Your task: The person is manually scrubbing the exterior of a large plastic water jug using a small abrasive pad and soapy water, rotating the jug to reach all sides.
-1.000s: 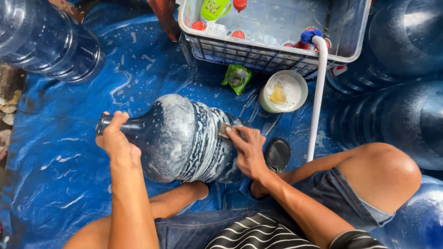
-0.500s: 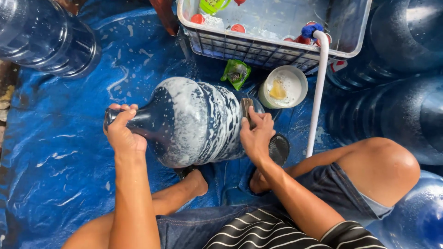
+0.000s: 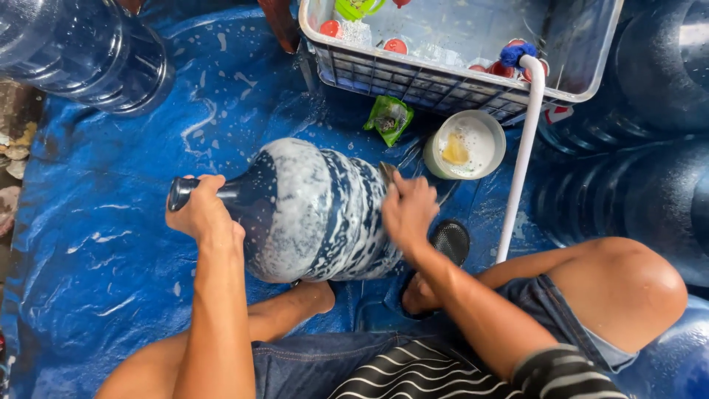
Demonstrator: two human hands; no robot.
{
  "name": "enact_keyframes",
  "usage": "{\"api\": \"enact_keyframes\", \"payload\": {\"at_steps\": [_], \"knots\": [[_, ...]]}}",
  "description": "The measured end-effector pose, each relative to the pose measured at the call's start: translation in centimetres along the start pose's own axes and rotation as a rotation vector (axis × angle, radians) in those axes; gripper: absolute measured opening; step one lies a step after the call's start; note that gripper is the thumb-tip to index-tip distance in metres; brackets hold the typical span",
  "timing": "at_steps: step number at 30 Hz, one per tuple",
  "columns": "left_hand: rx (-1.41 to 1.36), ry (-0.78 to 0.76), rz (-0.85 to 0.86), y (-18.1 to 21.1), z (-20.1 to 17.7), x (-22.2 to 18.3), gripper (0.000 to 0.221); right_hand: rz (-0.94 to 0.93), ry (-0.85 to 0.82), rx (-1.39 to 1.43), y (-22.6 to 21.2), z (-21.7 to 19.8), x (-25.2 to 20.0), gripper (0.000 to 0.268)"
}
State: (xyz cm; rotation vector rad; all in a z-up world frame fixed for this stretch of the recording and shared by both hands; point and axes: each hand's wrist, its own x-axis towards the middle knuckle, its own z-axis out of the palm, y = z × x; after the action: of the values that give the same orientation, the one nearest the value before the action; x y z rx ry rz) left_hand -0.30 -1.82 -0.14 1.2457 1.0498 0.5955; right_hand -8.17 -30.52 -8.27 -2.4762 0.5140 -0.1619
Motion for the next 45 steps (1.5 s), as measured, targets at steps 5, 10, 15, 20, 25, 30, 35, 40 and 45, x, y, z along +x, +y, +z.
{"api": "enact_keyframes", "payload": {"at_steps": [5,10,15,20,25,30,35,40,45], "knots": [[0.062,0.077,-0.099,0.6,-0.1,0.3,0.060,0.032,-0.059,0.182,-0.4,-0.8,-0.1,0.027],[0.073,0.210,-0.246,0.2,-0.8,2.6,0.084,-0.139,0.006,0.103,-3.2,-5.0,-8.2,0.030],[0.091,0.270,-0.243,-1.9,-0.2,3.7,0.095,-0.127,0.119,0.027,-3.0,-3.1,-1.5,0.030],[0.095,0.233,-0.297,0.2,0.7,2.2,0.097,-0.079,0.072,0.249,-1.7,-2.1,-0.7,0.030],[0.096,0.251,-0.415,-0.4,0.4,3.7,0.106,-0.253,0.071,0.071,-1.9,-4.8,-9.2,0.040],[0.038,0.212,-0.308,0.4,0.9,1.0,0.101,-0.250,0.165,0.153,-2.6,-3.7,-2.2,0.035],[0.019,0.230,-0.249,1.8,1.4,-1.1,0.101,0.080,-0.142,0.210,-3.4,-4.4,-0.7,0.041],[-0.025,0.294,-0.278,2.5,1.4,-0.4,0.104,-0.119,-0.065,0.428,-5.7,-7.0,-8.6,0.047],[-0.031,0.200,-0.264,2.1,1.3,-1.1,0.102,-0.393,0.118,-0.110,-6.8,-5.6,-3.9,0.063]]}}
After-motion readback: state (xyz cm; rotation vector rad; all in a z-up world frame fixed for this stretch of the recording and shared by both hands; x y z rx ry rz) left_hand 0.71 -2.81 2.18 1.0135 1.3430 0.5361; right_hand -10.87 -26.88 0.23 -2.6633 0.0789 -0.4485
